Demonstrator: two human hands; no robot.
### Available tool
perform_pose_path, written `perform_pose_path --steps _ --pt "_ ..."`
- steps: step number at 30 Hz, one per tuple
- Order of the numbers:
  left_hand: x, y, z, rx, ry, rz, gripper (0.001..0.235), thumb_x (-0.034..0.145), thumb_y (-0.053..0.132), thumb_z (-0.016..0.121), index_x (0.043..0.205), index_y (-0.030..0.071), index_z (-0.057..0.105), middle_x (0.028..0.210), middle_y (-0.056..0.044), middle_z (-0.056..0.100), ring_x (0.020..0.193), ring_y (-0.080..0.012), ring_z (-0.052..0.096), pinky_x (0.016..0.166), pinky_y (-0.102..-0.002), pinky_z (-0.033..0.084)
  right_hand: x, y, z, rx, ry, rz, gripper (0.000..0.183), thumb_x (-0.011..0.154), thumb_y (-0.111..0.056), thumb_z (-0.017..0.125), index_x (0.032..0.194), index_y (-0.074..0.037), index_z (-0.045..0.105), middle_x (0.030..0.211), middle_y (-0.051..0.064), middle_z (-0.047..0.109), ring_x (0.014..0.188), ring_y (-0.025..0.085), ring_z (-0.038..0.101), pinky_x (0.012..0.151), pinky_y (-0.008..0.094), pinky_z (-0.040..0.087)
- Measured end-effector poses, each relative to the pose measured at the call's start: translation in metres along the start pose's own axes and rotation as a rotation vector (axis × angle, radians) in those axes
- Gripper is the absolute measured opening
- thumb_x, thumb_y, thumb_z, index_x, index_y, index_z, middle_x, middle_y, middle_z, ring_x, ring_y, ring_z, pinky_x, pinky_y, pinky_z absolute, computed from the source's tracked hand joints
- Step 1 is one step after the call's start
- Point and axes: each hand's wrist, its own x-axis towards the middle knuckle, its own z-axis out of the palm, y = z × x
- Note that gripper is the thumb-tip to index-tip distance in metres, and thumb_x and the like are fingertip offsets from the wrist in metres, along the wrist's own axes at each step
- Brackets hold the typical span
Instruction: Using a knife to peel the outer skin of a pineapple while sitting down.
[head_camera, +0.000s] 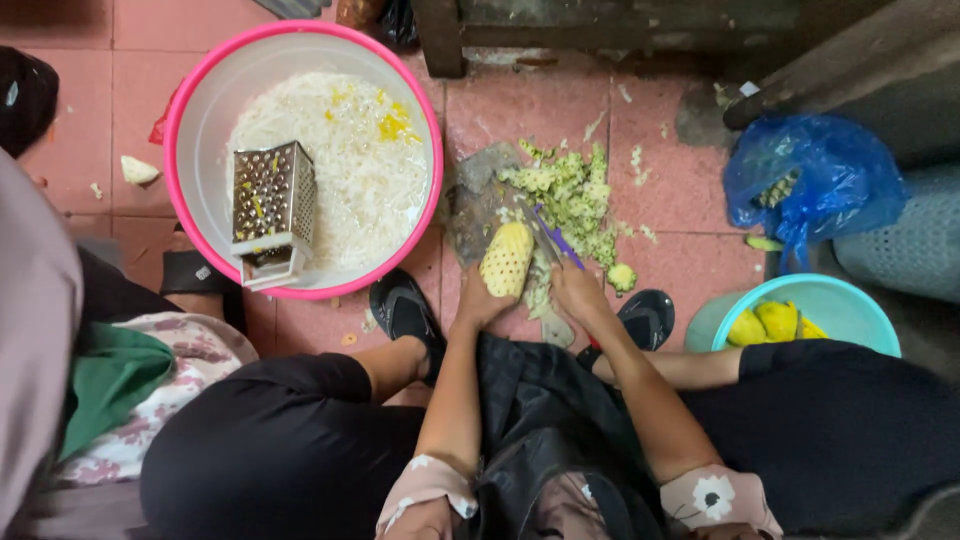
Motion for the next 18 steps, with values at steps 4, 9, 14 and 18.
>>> perform_pose_path --steps 4,9,14,18 --pt "-0.003 0.011 -0.008 0.076 -0.014 0.065 0.112 0.058 0.03 0.094 0.15 0.01 0.033 0.137 -0.029 0.044 0.129 -0.0526 0.05 0.111 -0.057 0.044 -0.026 -0.007 0.025 -0.017 -0.006 -0.002 0.05 0.105 -0.042 0.031 0.118 -0.002 0.059 0.111 0.035 0.069 0.116 0.051 0.063 0.103 0.06 0.048" --pt "-0.013 0.031 -0.02 0.149 -0.067 0.097 0.109 0.068 0.022 0.089 0.154 0.004 0.026 0.14 -0.037 0.042 0.129 -0.0584 0.048 0.11 -0.061 0.044 -0.03 -0.001 0.055 -0.012 -0.045 0.095 0.052 0.103 -0.052 0.033 0.121 -0.011 0.06 0.113 0.027 0.071 0.118 0.044 0.064 0.1 0.057 0.052" --pt "0.008 -0.006 -0.015 0.175 -0.105 0.07 0.114 0.068 0.027 0.09 0.158 0.007 0.023 0.145 -0.034 0.04 0.132 -0.0537 0.048 0.112 -0.058 0.042 -0.048 -0.016 0.042 -0.023 -0.062 0.098 0.053 0.104 -0.05 0.031 0.123 -0.01 0.06 0.115 0.028 0.071 0.12 0.045 0.064 0.1 0.059 0.05" --pt "0.008 -0.002 -0.018 0.175 -0.119 0.064 0.114 0.069 0.029 0.089 0.159 0.006 0.023 0.145 -0.033 0.041 0.134 -0.0513 0.049 0.113 -0.057 0.041 -0.046 -0.016 0.041 -0.038 -0.07 0.107 0.054 0.104 -0.05 0.029 0.125 -0.01 0.06 0.117 0.029 0.071 0.121 0.045 0.063 0.102 0.061 0.048"
